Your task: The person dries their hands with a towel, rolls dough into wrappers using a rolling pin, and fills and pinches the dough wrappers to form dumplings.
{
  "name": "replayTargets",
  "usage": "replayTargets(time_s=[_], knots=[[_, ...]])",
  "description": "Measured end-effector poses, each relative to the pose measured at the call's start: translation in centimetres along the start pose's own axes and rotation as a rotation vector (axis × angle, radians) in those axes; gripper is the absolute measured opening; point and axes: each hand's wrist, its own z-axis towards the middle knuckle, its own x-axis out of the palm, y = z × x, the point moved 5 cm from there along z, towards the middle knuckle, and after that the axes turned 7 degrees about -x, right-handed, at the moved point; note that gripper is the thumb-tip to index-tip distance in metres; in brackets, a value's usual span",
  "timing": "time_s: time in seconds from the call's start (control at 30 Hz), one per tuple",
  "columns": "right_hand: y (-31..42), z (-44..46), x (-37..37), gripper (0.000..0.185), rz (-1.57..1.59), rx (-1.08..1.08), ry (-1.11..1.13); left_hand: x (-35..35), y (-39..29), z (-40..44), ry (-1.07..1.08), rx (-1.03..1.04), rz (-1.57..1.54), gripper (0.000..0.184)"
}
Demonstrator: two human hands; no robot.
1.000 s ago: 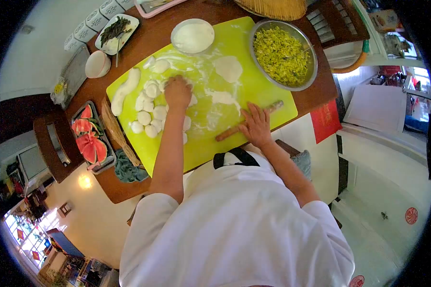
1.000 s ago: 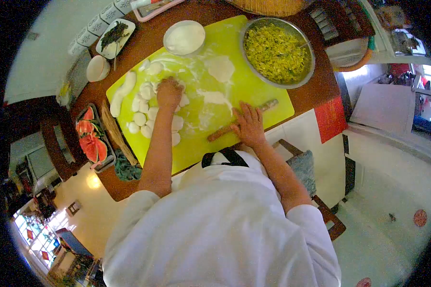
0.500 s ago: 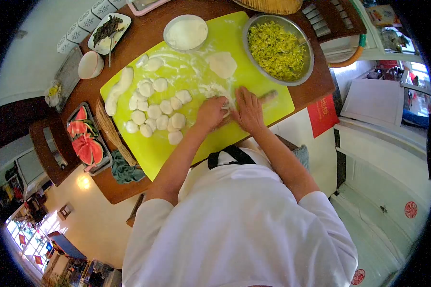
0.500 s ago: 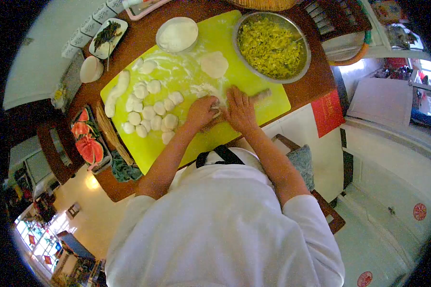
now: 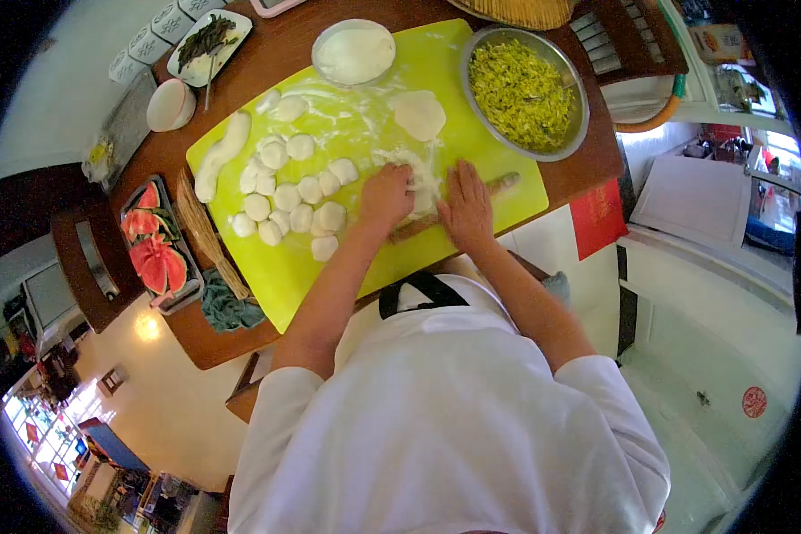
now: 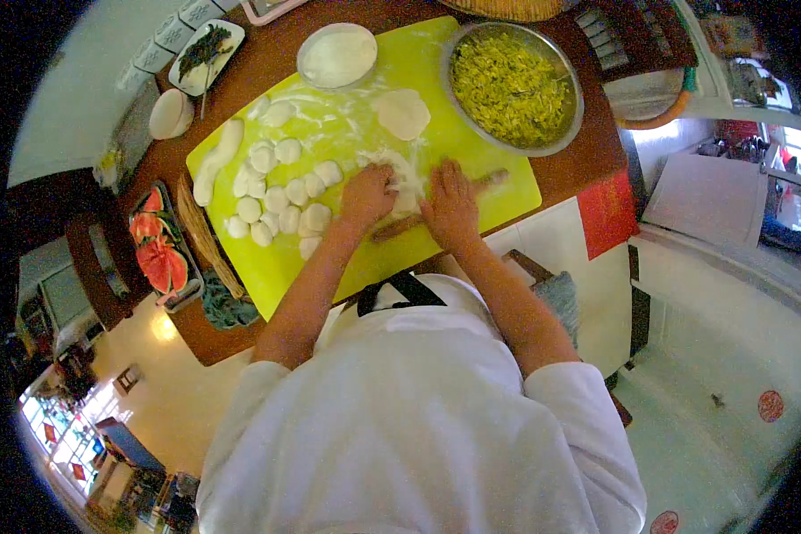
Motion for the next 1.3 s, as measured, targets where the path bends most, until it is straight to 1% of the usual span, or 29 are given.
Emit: replayTargets(time_s=[0.07, 0.2, 0.27, 0.3, 0.37, 0.4, 0.47, 0.5, 0.57, 0.6, 0.67, 0.73, 0.8, 0.87, 0.9, 0.93, 0.97, 1.0, 1.07, 1.1, 1.13, 1.17, 1.3], knots=[[0.0, -2.0, -0.1, 0.061, -0.018, -0.03, -0.007, 0.4, 0.6, -0.8, 0.053, -0.236, 0.024, 0.018], [0.1, 2.9, 0.9, 0.062, -0.019, 0.061, 0.027, -0.3, -0.7, -0.7, 0.081, -0.192, -0.026, 0.018], [0.2, 5.4, 0.7, 0.062, -0.049, 0.031, -0.12, -0.8, -1.3, 0.5, 0.118, -0.2, 0.085, 0.021], [0.0, 5.6, 0.8, 0.062, -0.048, 0.031, -0.125, -0.9, -1.3, 1.0, 0.115, -0.198, 0.089, 0.021], [0.0, 5.7, 1.3, 0.063, -0.069, 0.038, -0.104, -1.0, -1.7, 1.5, 0.157, -0.068, 0.12, 0.018], [-0.1, 4.8, 1.1, 0.063, -0.069, 0.038, -0.105, -0.8, -1.3, 1.5, 0.157, -0.068, 0.12, 0.018], [-0.2, 1.2, 0.6, 0.065, 0.07, 0.034, -0.003, 0.4, 0.1, 1.4, 0.156, -0.087, 0.024, 0.019], [-0.2, -0.5, 0.1, 0.065, 0.069, 0.031, 0.0, 1.0, 0.3, 0.9, 0.155, -0.09, 0.021, 0.019], [0.0, -3.0, -0.4, 0.063, -0.031, -0.004, 0.063, 1.0, 0.9, -0.6, -0.039, -0.254, 0.064, 0.022], [0.3, -2.8, -0.7, 0.064, -0.035, 0.005, 0.062, 0.6, 0.6, -1.1, -0.038, -0.255, 0.063, 0.022], [0.4, -0.5, -0.3, 0.064, -0.017, 0.032, 0.034, 0.1, 0.2, -1.7, 0.195, -0.328, 0.045, 0.023], [0.3, 2.6, 0.6, 0.064, 0.003, 0.062, 0.007, -0.3, -0.2, -1.3, 0.165, -0.315, 0.084, 0.021], [0.0, 5.4, 1.2, 0.069, -0.028, 0.084, -0.083, -0.4, -0.2, -0.7, 0.132, -0.301, 0.125, 0.019], [0.0, 6.4, 1.1, 0.067, -0.015, 0.08, -0.126, -0.8, -0.5, 0.5, 0.058, -0.128, 0.167, 0.018], [0.1, 6.5, 1.0, 0.064, -0.003, 0.075, -0.162, -0.4, 0.2, 0.8, 0.061, -0.128, 0.169, 0.018], [0.3, 5.7, 0.8, 0.064, -0.003, 0.075, -0.16, 0.2, 0.6, 1.0, 0.055, -0.054, 0.129, 0.018], [0.4, 4.0, 0.6, 0.065, -0.001, 0.08, -0.058, 0.7, 0.8, 1.1, 0.046, 0.019, 0.087, 0.019], [0.3, 2.2, 0.4, 0.065, 0.001, 0.085, 0.045, 0.6, 0.7, 0.9, 0.043, 0.015, 0.081, 0.019], [-0.3, -2.3, 0.3, 0.067, -0.035, 0.036, 0.058, 0.1, 0.7, -0.2, 0.042, -0.126, 0.043, 0.018], [0.2, -3.2, -0.2, 0.069, -0.065, -0.007, 0.065, -0.1, 0.4, -0.7, 0.044, -0.131, 0.04, 0.018], [0.3, -3.6, -0.3, 0.07, -0.031, 0.013, 0.045, -0.2, 0.5, -1.2, 0.093, -0.208, 0.02, 0.02], [0.2, -3.1, -0.1, 0.07, -0.029, 0.014, 0.047, -0.1, 0.7, -1.4, 0.142, -0.282, 0.002, 0.021], [0.4, 3.3, 0.7, 0.067, -0.005, 0.059, -0.008, 0.3, 0.7, -1.1, 0.15, -0.22, 0.051, 0.019]])
